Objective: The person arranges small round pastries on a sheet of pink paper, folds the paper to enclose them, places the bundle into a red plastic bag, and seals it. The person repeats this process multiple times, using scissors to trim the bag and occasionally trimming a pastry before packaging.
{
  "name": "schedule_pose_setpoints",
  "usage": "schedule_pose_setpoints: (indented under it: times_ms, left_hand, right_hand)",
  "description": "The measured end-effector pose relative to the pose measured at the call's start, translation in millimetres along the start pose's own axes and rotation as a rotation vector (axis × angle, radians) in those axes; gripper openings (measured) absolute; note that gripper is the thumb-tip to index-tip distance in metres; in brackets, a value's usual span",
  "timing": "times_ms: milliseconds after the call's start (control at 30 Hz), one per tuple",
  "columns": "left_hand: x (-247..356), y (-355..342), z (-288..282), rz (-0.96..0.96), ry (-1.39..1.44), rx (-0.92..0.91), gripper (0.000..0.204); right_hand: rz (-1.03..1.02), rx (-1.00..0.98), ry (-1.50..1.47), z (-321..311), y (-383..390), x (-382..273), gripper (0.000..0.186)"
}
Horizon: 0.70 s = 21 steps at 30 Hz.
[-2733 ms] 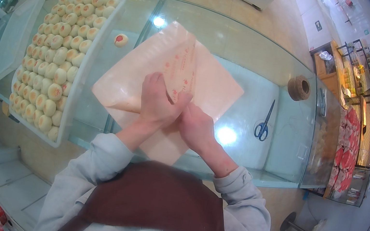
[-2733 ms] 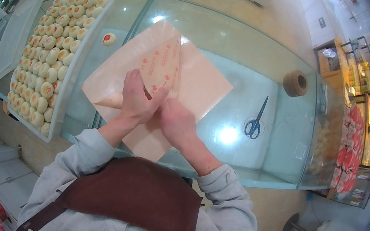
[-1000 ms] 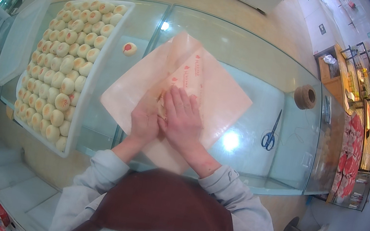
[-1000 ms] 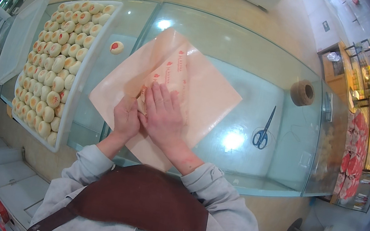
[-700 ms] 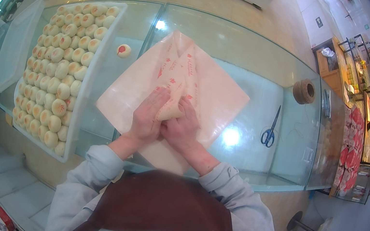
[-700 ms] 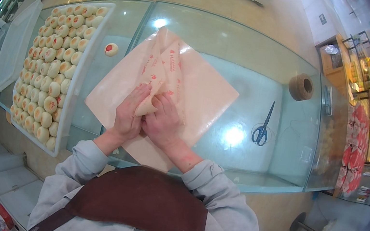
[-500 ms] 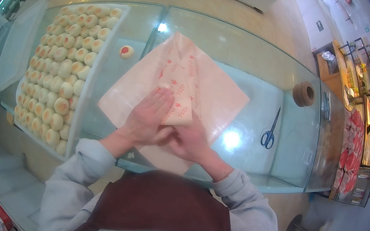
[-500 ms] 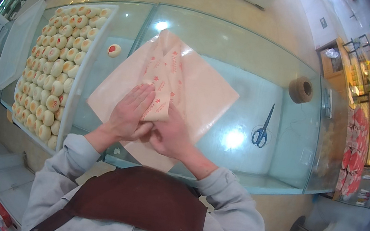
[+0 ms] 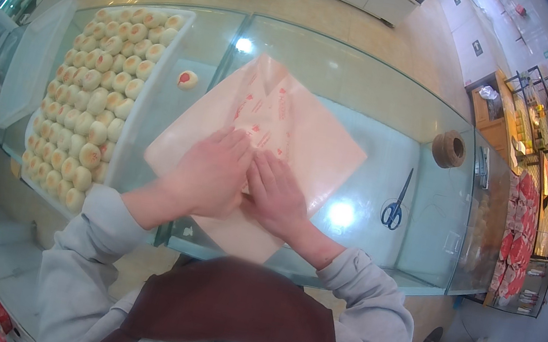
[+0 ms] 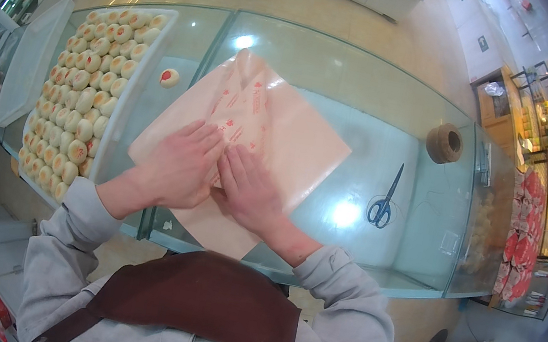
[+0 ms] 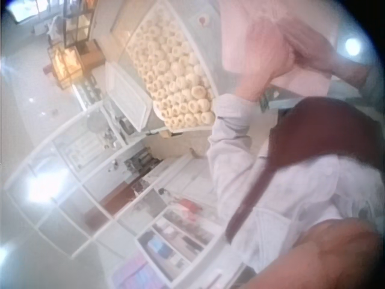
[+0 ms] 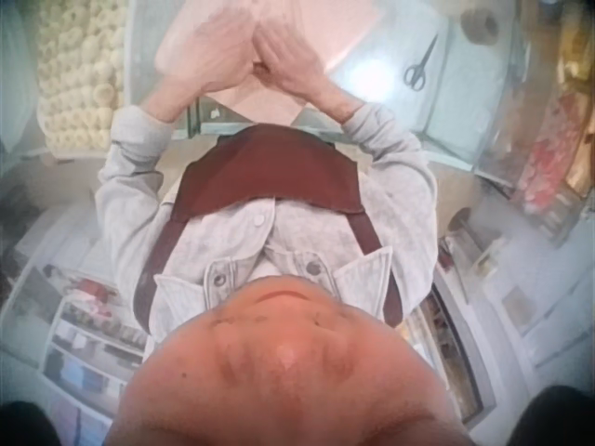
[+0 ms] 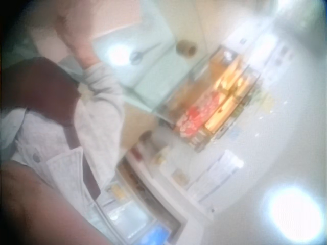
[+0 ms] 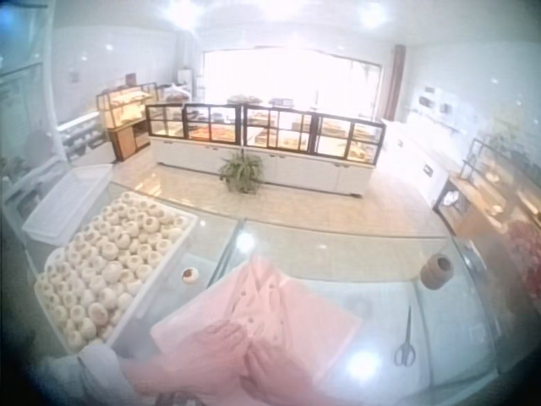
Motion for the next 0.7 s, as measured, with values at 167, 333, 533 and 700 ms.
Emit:
schedule_pose_setpoints:
  times_ms: [167,333,533,700]
  left_hand:
    - [-32,-73,10,0.306,0.205,0.353,0.049]
    - [-101,-125,30,0.241,0.354,0.233,0.056]
    - [-128,-136,48,0.151,0.241,0.244,0.078]
    - [-133,-140,63,0.109,0.046,0.307,0.090]
  right_hand:
    - [-0.025,-0.013,0.052,5,2,5,0.042]
    - [-0.021,0.018,0.053,-7,-12,5,0.046]
    - [0.076,-0.071,-0.083,-15,-48,16,0.053]
    - [0.274,-0.425,-0.208,-18,-84,38,0.043]
Point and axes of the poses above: each hand's wrist, its own y-axis away from the middle knuckle, its own z-axis out of the palm, x = y × z, the point moved 4 cm from there along -y, towards the middle knuckle, and after that the axes turned 13 degrees about z, right-handed, at the moved point
